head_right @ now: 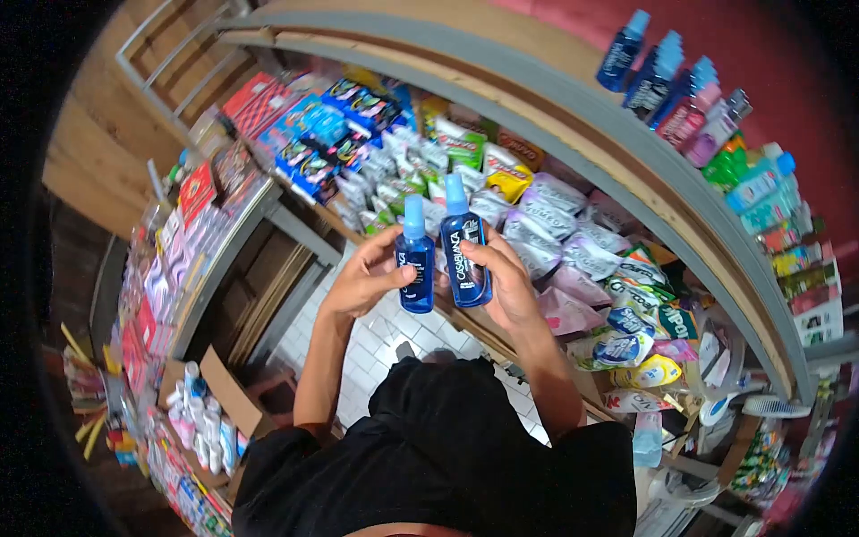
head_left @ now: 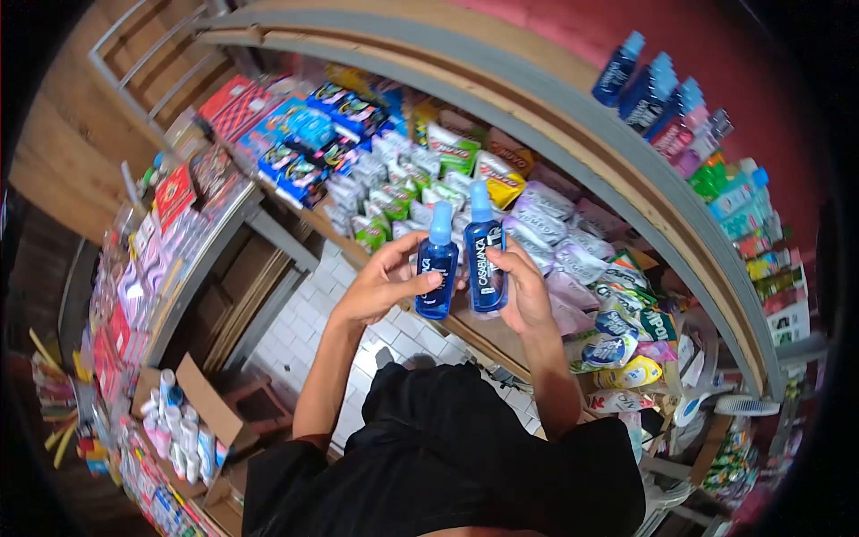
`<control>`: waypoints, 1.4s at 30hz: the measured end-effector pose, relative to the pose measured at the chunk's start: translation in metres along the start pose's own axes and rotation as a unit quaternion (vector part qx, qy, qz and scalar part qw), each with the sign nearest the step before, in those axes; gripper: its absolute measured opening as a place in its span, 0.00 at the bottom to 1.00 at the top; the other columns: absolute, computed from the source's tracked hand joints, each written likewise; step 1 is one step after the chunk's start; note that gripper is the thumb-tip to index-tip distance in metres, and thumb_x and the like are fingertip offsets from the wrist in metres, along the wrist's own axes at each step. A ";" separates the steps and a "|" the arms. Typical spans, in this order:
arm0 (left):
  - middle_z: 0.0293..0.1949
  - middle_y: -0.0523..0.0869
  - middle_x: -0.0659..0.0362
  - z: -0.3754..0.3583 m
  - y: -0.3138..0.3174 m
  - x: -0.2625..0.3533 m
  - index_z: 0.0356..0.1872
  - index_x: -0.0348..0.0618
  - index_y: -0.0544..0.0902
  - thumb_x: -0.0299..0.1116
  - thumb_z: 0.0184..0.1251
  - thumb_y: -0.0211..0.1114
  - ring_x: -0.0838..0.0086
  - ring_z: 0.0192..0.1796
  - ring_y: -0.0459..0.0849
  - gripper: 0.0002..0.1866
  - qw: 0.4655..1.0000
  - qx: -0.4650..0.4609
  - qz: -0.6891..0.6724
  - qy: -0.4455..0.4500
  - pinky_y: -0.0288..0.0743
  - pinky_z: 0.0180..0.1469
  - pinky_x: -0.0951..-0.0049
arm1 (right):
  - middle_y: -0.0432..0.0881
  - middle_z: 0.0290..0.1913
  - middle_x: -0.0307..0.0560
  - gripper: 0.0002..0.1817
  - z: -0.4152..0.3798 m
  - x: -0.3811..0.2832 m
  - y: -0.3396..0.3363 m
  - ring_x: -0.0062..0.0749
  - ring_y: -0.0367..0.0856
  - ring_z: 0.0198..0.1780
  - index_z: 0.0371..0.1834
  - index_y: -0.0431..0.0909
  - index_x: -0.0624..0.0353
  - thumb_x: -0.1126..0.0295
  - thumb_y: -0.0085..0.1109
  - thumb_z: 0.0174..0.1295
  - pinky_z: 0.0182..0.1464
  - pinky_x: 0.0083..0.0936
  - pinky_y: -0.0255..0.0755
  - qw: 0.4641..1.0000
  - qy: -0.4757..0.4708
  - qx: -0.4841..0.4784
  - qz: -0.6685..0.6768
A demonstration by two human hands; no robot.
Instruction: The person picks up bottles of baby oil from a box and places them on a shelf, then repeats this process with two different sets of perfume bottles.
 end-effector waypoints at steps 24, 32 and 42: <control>0.45 0.87 0.58 0.350 0.147 0.175 0.53 0.36 0.83 0.23 0.55 0.73 0.77 0.46 0.85 0.21 0.866 -0.251 0.395 0.176 0.79 0.49 0.77 | 0.84 0.49 0.53 0.28 0.034 -0.306 0.050 0.29 0.84 0.48 0.58 0.73 0.72 0.65 0.70 0.59 0.50 0.25 0.78 0.673 -0.424 0.214 -0.567; 0.38 0.90 0.54 0.383 0.151 0.145 0.43 0.35 0.88 0.19 0.40 0.75 0.70 0.40 0.88 0.21 0.812 -0.203 0.492 0.241 0.84 0.42 0.70 | 0.88 0.41 0.55 0.27 0.049 -0.314 0.046 0.40 0.87 0.40 0.48 0.80 0.66 0.65 0.74 0.44 0.46 0.33 0.78 0.490 -0.350 0.287 -0.745; 0.44 0.90 0.48 0.382 0.149 0.134 0.47 0.36 0.87 0.17 0.39 0.75 0.65 0.44 0.90 0.26 0.779 -0.172 0.559 0.227 0.88 0.41 0.65 | 0.84 0.27 0.47 0.32 0.060 -0.306 0.048 0.38 0.85 0.30 0.46 0.80 0.62 0.75 0.82 0.32 0.37 0.34 0.75 0.447 -0.295 0.329 -0.777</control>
Point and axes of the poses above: each hand's wrist, its own z-axis towards the middle knuckle, its own y-axis out of the palm, x = y × z, the point moved 4 cm from there along z, towards the middle knuckle
